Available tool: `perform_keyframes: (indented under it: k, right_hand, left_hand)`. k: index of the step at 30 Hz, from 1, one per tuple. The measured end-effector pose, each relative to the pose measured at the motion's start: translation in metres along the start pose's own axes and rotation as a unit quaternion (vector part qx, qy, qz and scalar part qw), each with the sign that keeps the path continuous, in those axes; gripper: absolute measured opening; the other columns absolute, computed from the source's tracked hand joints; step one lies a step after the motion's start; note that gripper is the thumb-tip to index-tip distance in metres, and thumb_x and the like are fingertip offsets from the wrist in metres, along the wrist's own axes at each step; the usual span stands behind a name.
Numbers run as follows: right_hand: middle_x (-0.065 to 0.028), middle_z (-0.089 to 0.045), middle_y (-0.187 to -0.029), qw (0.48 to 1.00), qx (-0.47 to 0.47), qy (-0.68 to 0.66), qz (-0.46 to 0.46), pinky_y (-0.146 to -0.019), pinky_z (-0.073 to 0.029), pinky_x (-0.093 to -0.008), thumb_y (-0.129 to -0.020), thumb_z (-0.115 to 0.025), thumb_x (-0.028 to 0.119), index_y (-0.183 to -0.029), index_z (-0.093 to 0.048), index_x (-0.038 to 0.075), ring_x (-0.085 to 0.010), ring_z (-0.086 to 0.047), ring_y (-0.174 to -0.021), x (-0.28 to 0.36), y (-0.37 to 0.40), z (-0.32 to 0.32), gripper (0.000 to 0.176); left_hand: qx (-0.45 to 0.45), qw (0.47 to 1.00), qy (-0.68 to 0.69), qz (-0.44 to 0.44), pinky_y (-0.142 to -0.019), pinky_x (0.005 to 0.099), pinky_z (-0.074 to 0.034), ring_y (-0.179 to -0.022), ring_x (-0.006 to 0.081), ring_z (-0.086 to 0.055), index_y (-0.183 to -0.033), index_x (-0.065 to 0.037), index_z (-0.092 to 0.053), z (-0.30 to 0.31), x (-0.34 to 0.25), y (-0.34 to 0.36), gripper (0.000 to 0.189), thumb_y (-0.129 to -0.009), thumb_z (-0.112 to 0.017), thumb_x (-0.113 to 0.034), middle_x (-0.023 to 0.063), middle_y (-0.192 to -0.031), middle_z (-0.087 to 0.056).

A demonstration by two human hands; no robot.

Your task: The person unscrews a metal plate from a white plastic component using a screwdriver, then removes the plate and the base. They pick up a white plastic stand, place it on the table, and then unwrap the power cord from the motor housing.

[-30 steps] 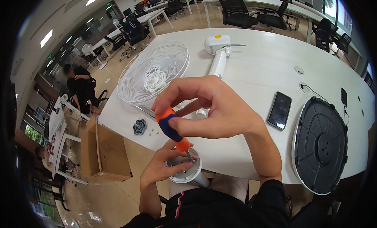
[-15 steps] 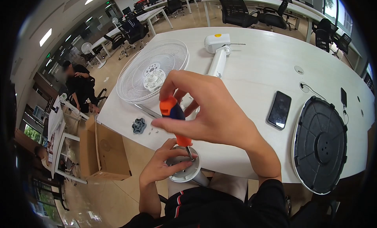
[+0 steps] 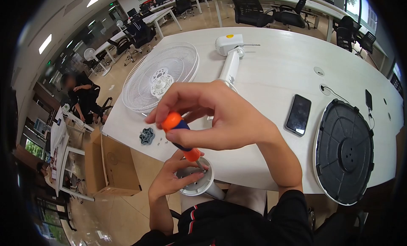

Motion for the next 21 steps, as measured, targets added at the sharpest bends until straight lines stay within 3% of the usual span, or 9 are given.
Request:
perform_keyframes:
  k: [1, 4, 8, 10, 13, 21]
  right_hand:
    - [-0.0177, -0.074, -0.117, 0.999, 0.018, -0.047, -0.004, -0.092, -0.062, -0.0415, -0.085, -0.079, 0.006, -0.101, -0.070, 0.004, -0.0271, -0.074, -0.108, 0.001, 0.001, -0.002, 0.018]
    - [-0.0160, -0.072, -0.119, 0.998, -0.007, 0.045, 0.049, -0.086, -0.063, -0.0368, -0.082, -0.084, 0.009, -0.104, -0.074, 0.004, -0.0244, -0.074, -0.105, 0.004, 0.000, -0.002, 0.025]
    - [-0.0030, -0.070, -0.099, 0.971, -0.079, 0.225, 0.038, -0.068, -0.058, -0.0267, -0.080, -0.087, 0.021, -0.105, -0.079, 0.011, -0.0139, -0.068, -0.086, 0.009, 0.000, 0.004, 0.028]
    - [-0.0062, -0.074, -0.108, 0.967, -0.058, 0.244, 0.041, -0.076, -0.060, -0.0266, -0.076, -0.091, 0.015, -0.109, -0.077, 0.007, -0.0134, -0.071, -0.098, 0.004, -0.001, 0.009, 0.036]
    - [-0.0075, -0.075, -0.110, 0.989, -0.053, 0.141, 0.007, -0.086, -0.057, -0.0320, -0.083, -0.085, 0.014, -0.112, -0.074, 0.004, -0.0168, -0.071, -0.102, -0.003, 0.003, 0.011, 0.032]
    - [-0.0074, -0.075, -0.109, 0.993, -0.022, 0.118, -0.006, -0.086, -0.057, -0.0318, -0.084, -0.085, 0.015, -0.112, -0.074, 0.004, -0.0166, -0.071, -0.102, -0.013, 0.007, 0.008, 0.032]
  left_hand:
    - [0.001, 1.000, 0.006, 0.000, -0.106, 0.0420, -0.046, -0.127, 0.0304, -0.057, -0.113, -0.014, -0.079, 0.000, 0.002, 0.000, 0.027, -0.086, -0.082, -0.019, 0.0135, -0.133, -0.060]
    - [0.003, 1.000, 0.008, -0.002, -0.107, 0.0412, -0.045, -0.126, 0.0310, -0.058, -0.112, -0.012, -0.079, 0.000, 0.001, 0.000, 0.028, -0.085, -0.083, -0.018, 0.0137, -0.132, -0.060]
    - [-0.009, 0.999, -0.027, -0.021, -0.108, 0.0407, -0.044, -0.125, 0.0325, -0.058, -0.109, -0.010, -0.078, 0.002, 0.005, -0.002, 0.028, -0.084, -0.085, -0.019, 0.0148, -0.131, -0.061]
    - [-0.001, 0.999, -0.035, 0.005, -0.108, 0.0415, -0.045, -0.125, 0.0337, -0.058, -0.108, -0.009, -0.077, 0.004, 0.007, -0.003, 0.028, -0.083, -0.085, -0.020, 0.0152, -0.129, -0.061]
    - [-0.001, 1.000, 0.004, 0.000, -0.104, 0.0414, -0.048, -0.122, 0.0314, -0.060, -0.106, -0.012, -0.078, 0.003, 0.007, -0.003, 0.024, -0.084, -0.083, -0.018, 0.0125, -0.130, -0.060]
    - [-0.011, 1.000, -0.011, 0.011, -0.102, 0.0412, -0.049, -0.122, 0.0299, -0.061, -0.106, -0.012, -0.079, 0.003, 0.007, -0.002, 0.023, -0.084, -0.082, -0.015, 0.0111, -0.131, -0.060]
Point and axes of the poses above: each hand's wrist, its own y-axis away from the middle knuckle, its own z-axis out of the back of the hand, x = y × z, the point moved 8 cm from there along -y, towards the middle knuckle
